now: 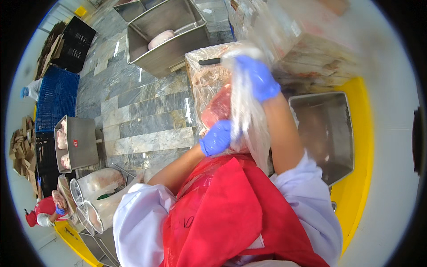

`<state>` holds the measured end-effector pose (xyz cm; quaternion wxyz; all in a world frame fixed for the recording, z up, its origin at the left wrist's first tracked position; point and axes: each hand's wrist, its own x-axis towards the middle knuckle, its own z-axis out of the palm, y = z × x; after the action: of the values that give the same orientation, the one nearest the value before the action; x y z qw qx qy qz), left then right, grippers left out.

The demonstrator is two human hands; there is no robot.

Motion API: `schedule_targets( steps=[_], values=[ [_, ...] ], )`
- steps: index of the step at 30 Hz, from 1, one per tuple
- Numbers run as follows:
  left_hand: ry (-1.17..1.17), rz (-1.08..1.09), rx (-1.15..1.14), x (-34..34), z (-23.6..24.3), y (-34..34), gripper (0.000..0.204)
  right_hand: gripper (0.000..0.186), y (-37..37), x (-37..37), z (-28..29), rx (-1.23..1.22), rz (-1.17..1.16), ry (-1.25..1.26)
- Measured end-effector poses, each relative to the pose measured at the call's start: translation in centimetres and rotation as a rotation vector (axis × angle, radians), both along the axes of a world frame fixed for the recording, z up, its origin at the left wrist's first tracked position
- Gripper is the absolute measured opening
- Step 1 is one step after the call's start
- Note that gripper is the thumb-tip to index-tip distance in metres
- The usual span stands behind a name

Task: The person uses a knife to cut a large piece of raw meat inside a clear plastic bag. The person holds the bag steady with one hand while making precise cuts with the other, separating the meat into smaller portions within the packaging.

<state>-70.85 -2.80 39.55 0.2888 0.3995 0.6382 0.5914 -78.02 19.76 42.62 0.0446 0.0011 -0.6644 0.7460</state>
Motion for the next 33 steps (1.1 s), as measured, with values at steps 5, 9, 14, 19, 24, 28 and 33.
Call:
schedule_targets(
  steps=[5, 9, 14, 19, 24, 28, 33],
  values=[
    [-0.313, 0.472, 0.014, -6.4, -1.7, -0.2, 0.019, 0.047, 1.2, -6.1, -1.9, 0.219, 0.332, -0.275],
    [-0.382, 0.499, -0.078, -7.9, -3.1, -1.5, 0.023, 0.077, 4.3, -1.7, -4.8, 0.536, 0.217, -0.159],
    [0.136, 0.555, -0.191, -3.5, -5.5, -3.1, 0.024, 0.107, 2.0, 11.8, -4.7, 0.895, 0.03, -0.017],
    [0.536, 0.778, -0.295, 0.3, -8.3, -4.0, 0.076, 0.098, -2.8, 15.5, -8.7, 1.053, -0.283, 0.032],
    [0.571, 0.916, -0.333, 1.0, -10.4, -3.7, 0.111, 0.05, -5.4, 17.5, -10.6, 0.763, -0.275, 0.001],
    [0.635, 0.626, -0.314, 1.3, -10.9, -3.3, 0.054, 0.024, -3.4, 17.1, -12.7, 0.933, -0.261, 0.237],
    [-0.069, 0.649, -0.188, 3.1, -9.0, -0.7, 0.02, 0.025, 0.1, 16.2, -8.7, 0.65, -0.493, -0.18]
  ],
)
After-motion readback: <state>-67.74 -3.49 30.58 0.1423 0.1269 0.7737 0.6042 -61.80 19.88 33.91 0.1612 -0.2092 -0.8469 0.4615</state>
